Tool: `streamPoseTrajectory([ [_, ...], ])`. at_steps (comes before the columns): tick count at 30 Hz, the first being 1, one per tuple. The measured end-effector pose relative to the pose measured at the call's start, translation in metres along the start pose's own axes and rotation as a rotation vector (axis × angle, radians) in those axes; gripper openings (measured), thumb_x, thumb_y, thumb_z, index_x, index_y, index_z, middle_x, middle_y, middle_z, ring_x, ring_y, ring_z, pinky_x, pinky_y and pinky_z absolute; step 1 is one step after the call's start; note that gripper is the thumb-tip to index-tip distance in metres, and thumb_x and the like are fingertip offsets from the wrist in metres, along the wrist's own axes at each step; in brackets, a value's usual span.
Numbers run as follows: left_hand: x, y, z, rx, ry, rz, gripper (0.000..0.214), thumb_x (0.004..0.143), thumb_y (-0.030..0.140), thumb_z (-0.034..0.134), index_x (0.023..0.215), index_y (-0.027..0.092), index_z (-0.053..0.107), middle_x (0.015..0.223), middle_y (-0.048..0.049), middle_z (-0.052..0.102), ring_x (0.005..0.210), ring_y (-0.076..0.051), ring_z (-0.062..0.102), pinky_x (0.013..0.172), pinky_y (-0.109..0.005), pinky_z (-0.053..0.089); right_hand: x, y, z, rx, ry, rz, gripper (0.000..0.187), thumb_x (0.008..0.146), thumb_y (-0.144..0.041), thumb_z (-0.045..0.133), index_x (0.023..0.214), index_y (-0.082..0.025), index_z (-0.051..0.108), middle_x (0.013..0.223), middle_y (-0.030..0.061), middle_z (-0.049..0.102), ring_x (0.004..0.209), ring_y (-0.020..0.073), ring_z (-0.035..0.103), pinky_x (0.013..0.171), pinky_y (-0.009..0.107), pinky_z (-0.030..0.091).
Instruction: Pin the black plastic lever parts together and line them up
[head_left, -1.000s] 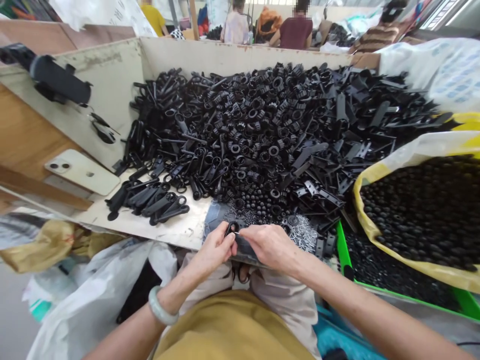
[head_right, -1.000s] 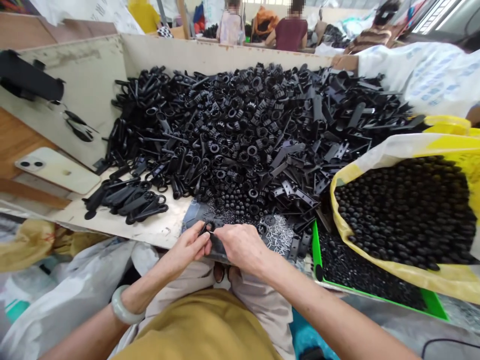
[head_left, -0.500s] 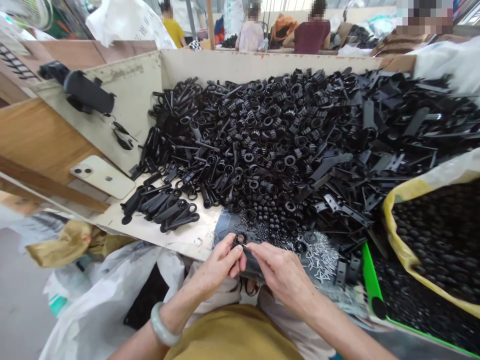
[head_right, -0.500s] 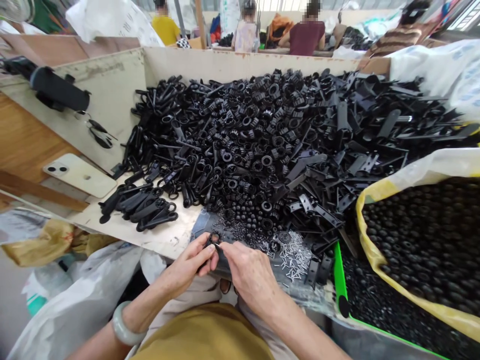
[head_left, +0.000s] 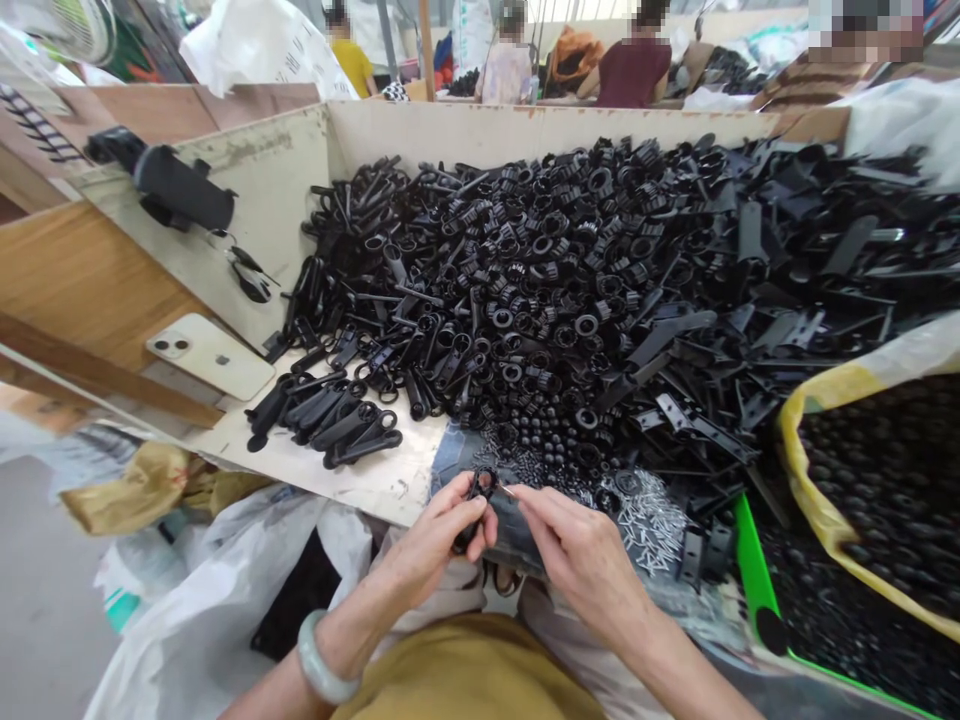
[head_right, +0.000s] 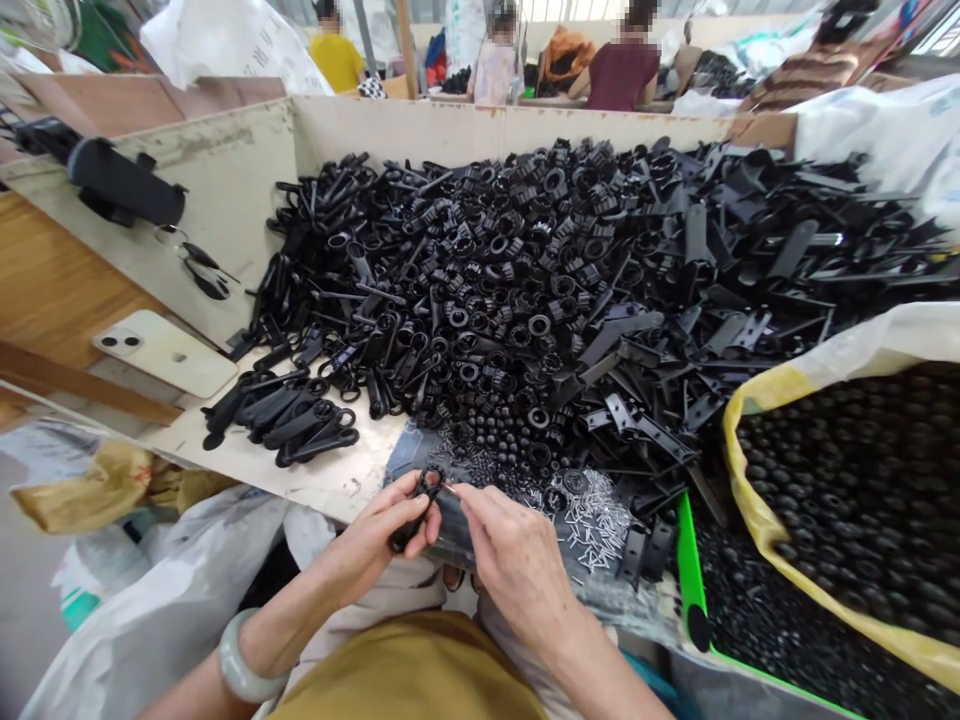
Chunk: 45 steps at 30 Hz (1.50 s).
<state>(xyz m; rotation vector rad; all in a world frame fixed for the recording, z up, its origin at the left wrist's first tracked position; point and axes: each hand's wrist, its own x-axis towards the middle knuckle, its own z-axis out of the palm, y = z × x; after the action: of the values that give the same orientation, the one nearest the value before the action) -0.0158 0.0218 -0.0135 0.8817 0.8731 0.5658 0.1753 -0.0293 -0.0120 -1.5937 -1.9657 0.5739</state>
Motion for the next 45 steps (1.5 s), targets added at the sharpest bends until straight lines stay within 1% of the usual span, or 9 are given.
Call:
streamPoseTrajectory([
  [3,-0.004,0.003,-0.002,0.130,0.029,0.047,0.023,0.097,0.038,0.049,0.105,0.019,0.060,0.079,-0.0005,0.063,0.059,-0.012,0.049,0.065,-0.027,0.043,-0.007,0.006,0.001,0.079,0.068,0.062,0.034,0.107,-0.021,0.041,0.124,-0.023,0.070,0.115,0.0078,0.078,0.096,0.0206,0.076,0.085,0.031,0.059],
  [8,-0.005,-0.004,-0.006,0.995,0.231,0.414,0.043,0.103,0.025,0.041,0.144,0.021,0.052,0.111,-0.0117,0.068,0.102,-0.026,0.064,0.096,-0.042,0.050,-0.024,0.017,0.007,0.045,0.157,0.102,0.033,0.108,-0.025,0.042,0.123,-0.021,0.071,0.111,0.0076,0.078,0.091,0.0200,0.076,0.081,0.030,0.058],
  [12,0.000,-0.014,-0.007,1.392,0.227,0.498,0.051,0.102,0.015,0.036,0.152,0.020,0.046,0.108,-0.0125,0.064,0.098,-0.028,0.063,0.093,-0.047,0.053,-0.033,0.021,0.015,-0.084,0.186,0.076,0.036,0.109,-0.025,0.038,0.123,-0.019,0.071,0.101,0.0073,0.078,0.083,0.0193,0.076,0.074,0.028,0.056],
  [17,0.001,-0.009,-0.008,1.143,0.252,0.510,0.045,0.105,0.022,0.035,0.148,0.019,0.050,0.119,-0.0130,0.067,0.110,-0.025,0.064,0.101,-0.041,0.050,-0.034,0.019,0.018,-0.084,0.241,0.066,0.036,0.109,-0.025,0.038,0.121,-0.019,0.072,0.099,0.0072,0.078,0.083,0.0186,0.076,0.074,0.028,0.054],
  [21,-0.001,-0.003,-0.010,0.818,0.348,0.403,0.034,0.099,0.029,0.051,0.130,0.021,0.063,0.126,-0.0096,0.071,0.115,-0.026,0.064,0.101,-0.037,0.049,-0.031,0.016,0.013,0.040,0.244,0.137,0.033,0.106,-0.033,0.046,0.126,-0.021,0.070,0.096,0.0057,0.078,0.081,0.0189,0.075,0.073,0.028,0.055],
  [26,0.004,-0.003,-0.007,0.678,0.463,0.285,0.018,0.086,0.032,0.067,0.099,0.020,0.071,0.093,-0.0010,0.074,0.091,-0.021,0.066,0.082,-0.029,0.049,-0.017,0.009,0.010,0.159,0.205,0.217,0.026,0.101,-0.040,0.054,0.107,-0.024,0.072,0.063,-0.0041,0.065,0.055,0.0159,0.063,0.058,0.026,0.047],
  [33,0.010,0.004,-0.001,0.276,0.453,0.188,0.024,0.081,0.038,0.070,0.085,0.022,0.052,0.055,0.0102,0.047,0.046,-0.008,0.038,0.045,-0.020,0.029,0.018,-0.003,0.026,-0.056,0.046,0.121,0.018,0.101,-0.021,0.054,0.105,-0.022,0.072,0.098,0.0041,0.079,0.082,0.0193,0.074,0.072,0.025,0.047],
  [38,0.007,0.003,-0.006,0.393,0.403,0.202,0.020,0.084,0.038,0.066,0.083,0.021,0.055,0.059,0.0077,0.050,0.049,-0.009,0.040,0.049,-0.022,0.031,0.019,-0.001,0.026,-0.050,0.028,0.105,0.020,0.102,-0.022,0.052,0.099,-0.022,0.072,0.095,0.0039,0.078,0.083,0.0184,0.074,0.074,0.025,0.048],
  [45,0.017,-0.002,0.006,0.960,0.392,0.322,0.021,0.084,0.026,0.067,0.065,0.022,0.059,0.059,0.0023,0.054,0.058,-0.016,0.047,0.059,-0.028,0.028,-0.011,0.019,0.010,0.192,0.220,0.213,0.025,0.100,-0.039,0.055,0.097,-0.022,0.074,0.079,0.0020,0.075,0.066,0.0177,0.066,0.066,0.026,0.052],
])
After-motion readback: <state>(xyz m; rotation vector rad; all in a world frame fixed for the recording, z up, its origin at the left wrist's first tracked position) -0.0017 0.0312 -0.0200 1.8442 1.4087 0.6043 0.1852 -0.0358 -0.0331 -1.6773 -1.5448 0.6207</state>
